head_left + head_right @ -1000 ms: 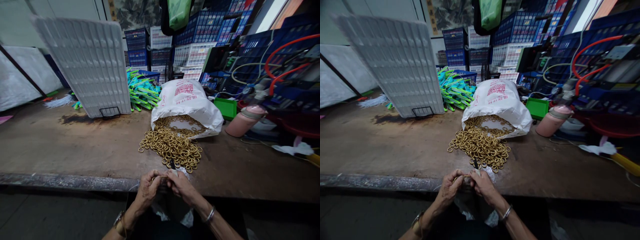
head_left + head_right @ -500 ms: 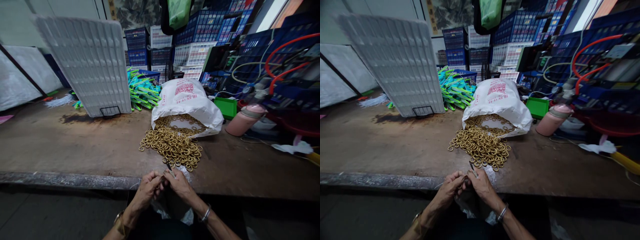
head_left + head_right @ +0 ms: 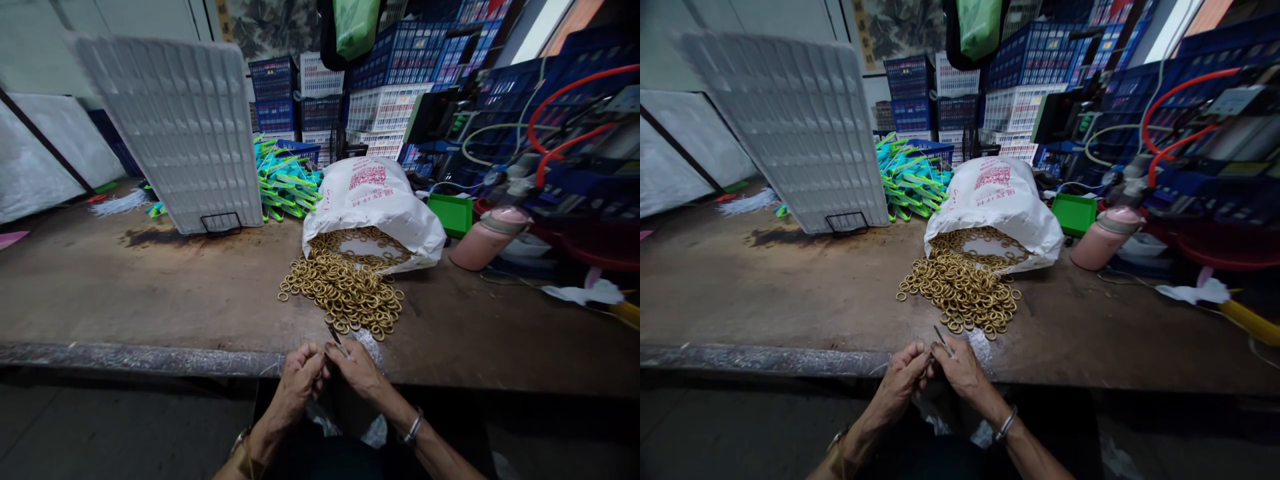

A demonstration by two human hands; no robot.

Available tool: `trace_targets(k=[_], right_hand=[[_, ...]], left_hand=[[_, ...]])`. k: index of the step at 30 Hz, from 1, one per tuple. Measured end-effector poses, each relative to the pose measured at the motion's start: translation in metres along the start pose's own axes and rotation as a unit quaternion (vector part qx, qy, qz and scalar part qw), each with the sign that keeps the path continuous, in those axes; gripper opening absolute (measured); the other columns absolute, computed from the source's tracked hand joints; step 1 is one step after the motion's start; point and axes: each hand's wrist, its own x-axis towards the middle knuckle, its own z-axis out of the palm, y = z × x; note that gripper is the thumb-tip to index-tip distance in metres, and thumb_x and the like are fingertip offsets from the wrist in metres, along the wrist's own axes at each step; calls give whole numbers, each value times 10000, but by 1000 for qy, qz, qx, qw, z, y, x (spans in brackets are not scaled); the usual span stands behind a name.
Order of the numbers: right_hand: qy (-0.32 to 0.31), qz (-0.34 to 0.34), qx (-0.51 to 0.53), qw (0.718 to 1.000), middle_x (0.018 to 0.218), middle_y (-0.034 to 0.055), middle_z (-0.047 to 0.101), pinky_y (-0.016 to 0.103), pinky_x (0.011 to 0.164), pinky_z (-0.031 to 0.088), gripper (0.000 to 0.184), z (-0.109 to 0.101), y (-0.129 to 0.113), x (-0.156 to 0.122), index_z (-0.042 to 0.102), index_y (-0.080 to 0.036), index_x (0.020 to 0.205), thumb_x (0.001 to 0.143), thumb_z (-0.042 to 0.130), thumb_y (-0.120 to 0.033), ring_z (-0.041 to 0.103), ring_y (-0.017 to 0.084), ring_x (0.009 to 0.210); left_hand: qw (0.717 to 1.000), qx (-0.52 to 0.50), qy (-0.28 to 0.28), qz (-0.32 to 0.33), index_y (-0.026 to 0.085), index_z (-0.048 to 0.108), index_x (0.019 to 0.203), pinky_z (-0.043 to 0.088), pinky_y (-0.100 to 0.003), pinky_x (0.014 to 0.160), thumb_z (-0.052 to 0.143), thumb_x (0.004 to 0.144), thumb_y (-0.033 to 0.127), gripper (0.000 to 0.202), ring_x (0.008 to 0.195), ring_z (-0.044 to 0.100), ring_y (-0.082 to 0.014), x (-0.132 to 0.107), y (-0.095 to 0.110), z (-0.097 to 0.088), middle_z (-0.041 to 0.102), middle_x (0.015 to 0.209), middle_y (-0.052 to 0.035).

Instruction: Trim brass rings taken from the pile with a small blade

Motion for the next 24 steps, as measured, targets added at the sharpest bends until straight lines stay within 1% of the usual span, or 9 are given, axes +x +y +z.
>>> trace_targets(k=[2, 3, 6, 7, 10, 13, 18, 22, 24], right_hand=[[-3, 7, 5, 1000, 529, -17, 532, 211, 512, 349, 302, 0, 3, 1, 483, -172, 572, 776, 372, -366, 460, 102, 521], [10, 12, -4, 1000, 526, -18, 525, 213, 511, 346, 299, 0, 6, 1, 480, -174, 569, 775, 366, -358, 457, 103, 520], [65, 13, -86, 994, 525, -23, 500, 217, 508, 326, 271, -2, 14, 0, 475, -184, 576, 776, 363, -329, 438, 107, 521], [69, 4, -124, 990, 527, -24, 495, 218, 505, 314, 247, -2, 16, -2, 476, -188, 586, 774, 366, -304, 429, 107, 516], [21, -39, -230, 972, 561, -21, 515, 222, 515, 284, 143, -2, 22, -7, 494, -197, 661, 727, 371, -164, 428, 106, 515], [-5, -65, -310, 949, 619, -7, 556, 230, 537, 267, 198, -1, 26, -11, 502, -193, 740, 645, 372, -78, 462, 116, 549], [13, -58, -389, 919, 666, 16, 591, 246, 538, 241, 228, 4, 29, -12, 501, -182, 820, 655, 385, -76, 500, 136, 577], [34, -48, -427, 903, 699, 31, 601, 253, 541, 236, 220, 1, 29, -9, 505, -179, 836, 681, 390, -71, 523, 145, 607], [62, -25, -441, 895, 690, 32, 599, 255, 535, 230, 211, -6, 30, -5, 511, -180, 815, 702, 374, -64, 522, 139, 591]], left_hand=[[1000, -10, 3, -3, 152, 494, 647, 255, -157, 378, 503, 745, 471, 334, 380, 332, -40, 0, -2, 1, 421, 488, 55], [1000, -13, 7, -6, 153, 493, 656, 252, -156, 374, 513, 737, 473, 331, 378, 332, -38, 0, -2, 1, 434, 500, 53], [1000, -13, 22, -14, 159, 493, 689, 245, -154, 362, 541, 712, 478, 323, 373, 334, -37, 0, -4, 1, 469, 527, 48], [1000, -11, 25, -14, 160, 493, 700, 247, -154, 362, 542, 711, 476, 320, 373, 337, -38, 0, -4, 1, 478, 532, 47], [1000, -9, 25, -13, 161, 490, 710, 262, -155, 376, 543, 715, 450, 294, 385, 355, -39, 0, -3, 1, 498, 549, 40], [1000, -6, 26, -6, 165, 482, 682, 267, -161, 382, 535, 723, 409, 253, 385, 353, -43, 1, -1, 2, 500, 542, 41], [999, 18, 27, 9, 159, 494, 642, 279, -166, 393, 508, 742, 354, 219, 384, 350, -47, 3, -2, 2, 460, 490, 51], [999, -7, 28, -31, 163, 475, 655, 246, -148, 353, 518, 742, 369, 227, 371, 340, -37, -6, 2, 3, 475, 512, 46], [998, -26, -11, -58, 169, 473, 685, 229, -142, 329, 522, 741, 399, 242, 353, 331, -33, -18, 4, 4, 501, 521, 41]])
